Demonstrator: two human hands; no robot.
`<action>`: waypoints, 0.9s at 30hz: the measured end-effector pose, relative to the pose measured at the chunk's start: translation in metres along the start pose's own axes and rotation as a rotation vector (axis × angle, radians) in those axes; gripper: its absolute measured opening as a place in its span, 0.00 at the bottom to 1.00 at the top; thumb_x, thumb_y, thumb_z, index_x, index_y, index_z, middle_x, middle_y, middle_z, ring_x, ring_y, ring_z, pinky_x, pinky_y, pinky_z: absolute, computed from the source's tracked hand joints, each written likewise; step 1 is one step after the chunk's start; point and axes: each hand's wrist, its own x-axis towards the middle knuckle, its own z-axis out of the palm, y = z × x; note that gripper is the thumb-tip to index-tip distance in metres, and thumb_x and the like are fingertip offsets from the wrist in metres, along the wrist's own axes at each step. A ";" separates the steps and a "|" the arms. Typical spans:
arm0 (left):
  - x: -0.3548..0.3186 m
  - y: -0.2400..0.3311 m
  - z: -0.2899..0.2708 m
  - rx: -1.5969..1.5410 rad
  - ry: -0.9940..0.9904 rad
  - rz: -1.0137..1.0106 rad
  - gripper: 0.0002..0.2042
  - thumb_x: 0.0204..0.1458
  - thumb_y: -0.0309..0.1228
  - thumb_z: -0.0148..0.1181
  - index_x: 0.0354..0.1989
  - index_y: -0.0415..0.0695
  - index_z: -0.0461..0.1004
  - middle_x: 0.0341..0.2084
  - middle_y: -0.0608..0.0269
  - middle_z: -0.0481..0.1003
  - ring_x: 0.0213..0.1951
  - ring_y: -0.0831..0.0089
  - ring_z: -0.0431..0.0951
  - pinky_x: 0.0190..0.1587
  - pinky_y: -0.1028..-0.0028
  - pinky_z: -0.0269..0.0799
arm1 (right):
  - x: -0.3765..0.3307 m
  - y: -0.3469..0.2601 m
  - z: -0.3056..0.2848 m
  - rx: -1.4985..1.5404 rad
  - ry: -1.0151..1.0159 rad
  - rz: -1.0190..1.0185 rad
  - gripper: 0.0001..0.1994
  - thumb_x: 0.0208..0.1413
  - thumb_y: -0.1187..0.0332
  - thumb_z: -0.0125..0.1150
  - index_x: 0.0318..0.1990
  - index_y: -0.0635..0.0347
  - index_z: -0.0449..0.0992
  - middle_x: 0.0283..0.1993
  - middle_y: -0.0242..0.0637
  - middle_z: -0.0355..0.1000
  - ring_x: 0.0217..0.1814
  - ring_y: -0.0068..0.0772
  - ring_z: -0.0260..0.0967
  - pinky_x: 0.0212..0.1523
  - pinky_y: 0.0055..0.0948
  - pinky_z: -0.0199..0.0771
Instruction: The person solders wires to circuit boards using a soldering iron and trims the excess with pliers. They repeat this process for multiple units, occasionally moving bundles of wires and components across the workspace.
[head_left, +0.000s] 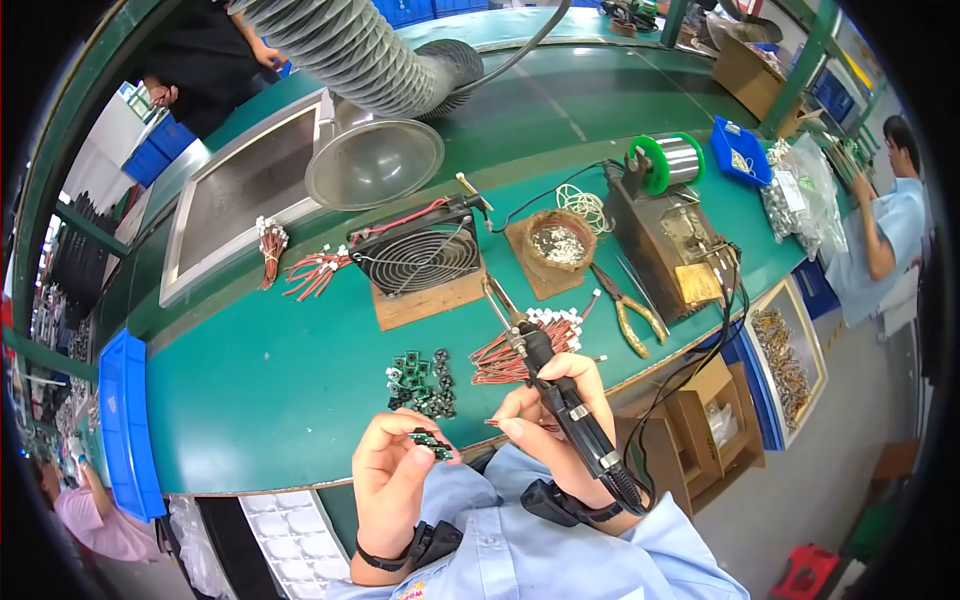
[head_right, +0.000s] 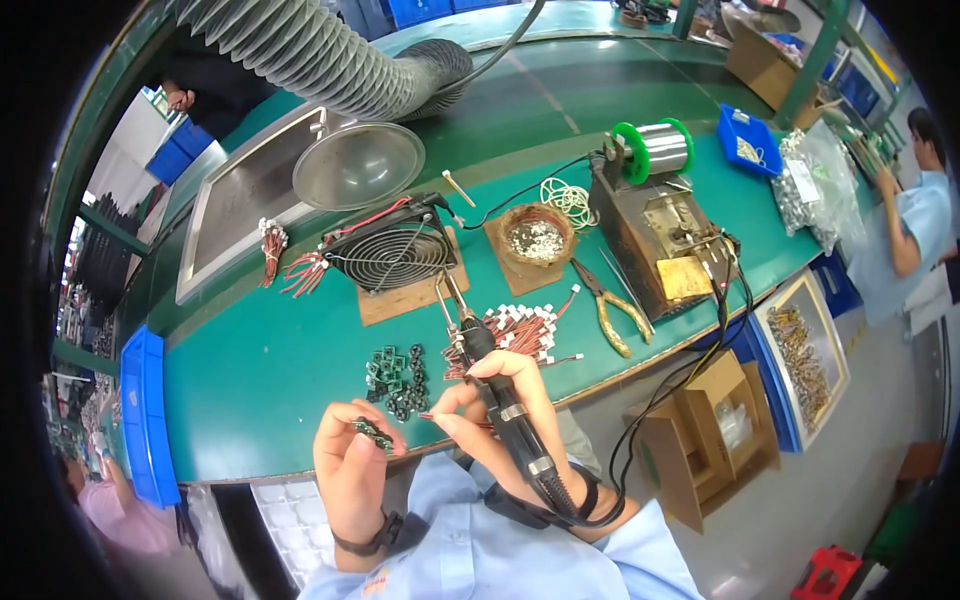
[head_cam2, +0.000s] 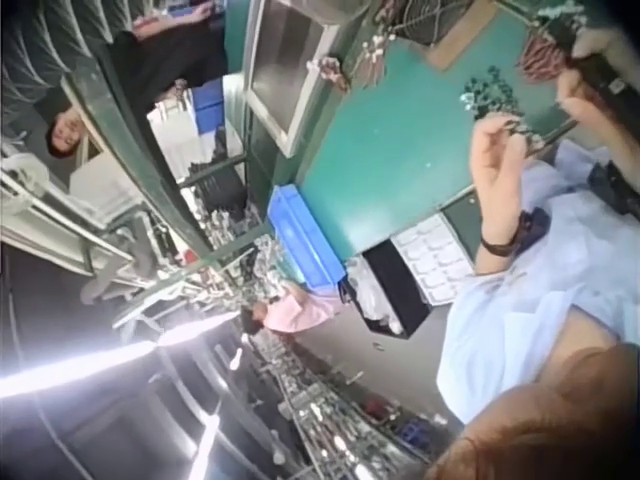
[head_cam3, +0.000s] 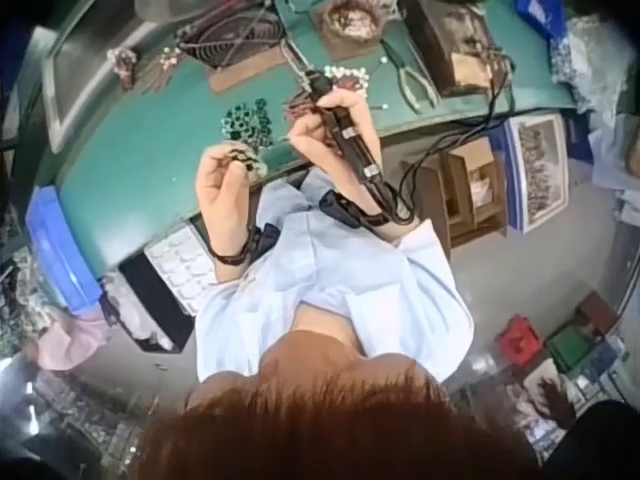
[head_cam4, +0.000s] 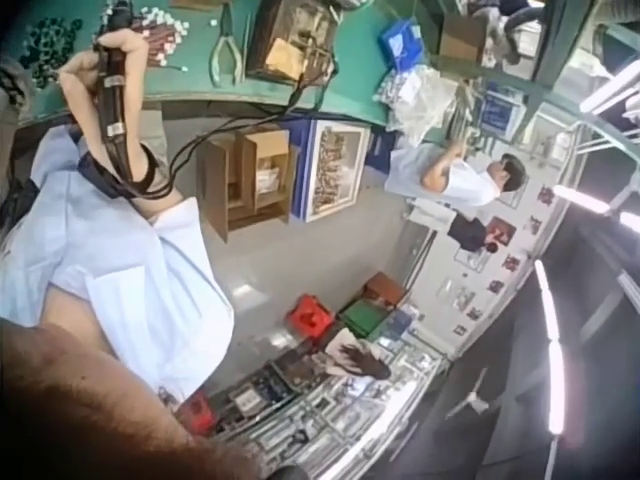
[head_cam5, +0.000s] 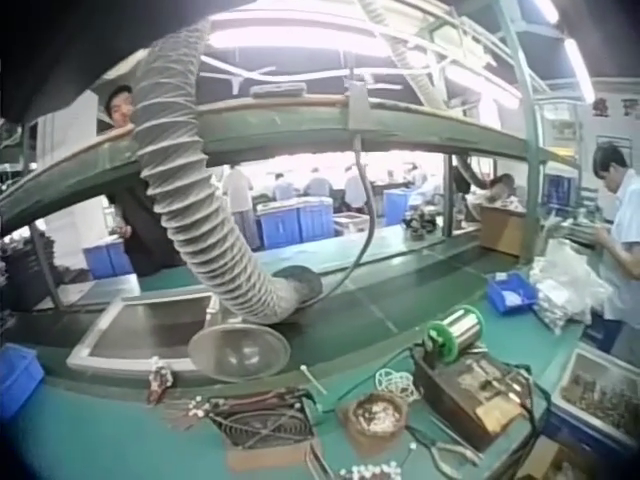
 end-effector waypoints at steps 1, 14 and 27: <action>0.000 -0.001 0.001 0.005 -0.011 -0.008 0.08 0.53 0.28 0.53 0.36 0.37 0.65 0.32 0.58 0.68 0.30 0.71 0.70 0.36 0.73 0.69 | -0.001 0.001 -0.001 -0.002 0.001 -0.013 0.23 0.48 0.82 0.60 0.46 0.56 0.54 0.31 0.41 0.72 0.29 0.17 0.67 0.31 0.16 0.66; 0.003 -0.002 -0.002 0.025 -0.113 -0.126 0.11 0.53 0.30 0.54 0.40 0.36 0.66 0.33 0.58 0.68 0.34 0.71 0.71 0.36 0.73 0.69 | -0.003 0.002 0.003 -0.038 -0.117 -0.009 0.23 0.47 0.83 0.61 0.43 0.55 0.53 0.31 0.44 0.72 0.24 0.14 0.66 0.24 0.13 0.62; 0.003 -0.006 -0.010 -0.196 -0.228 -0.247 0.10 0.56 0.28 0.51 0.43 0.36 0.66 0.37 0.58 0.70 0.37 0.68 0.73 0.41 0.70 0.67 | -0.002 -0.002 0.008 -0.049 -0.145 0.000 0.23 0.46 0.83 0.60 0.43 0.55 0.53 0.31 0.46 0.72 0.27 0.19 0.71 0.23 0.14 0.65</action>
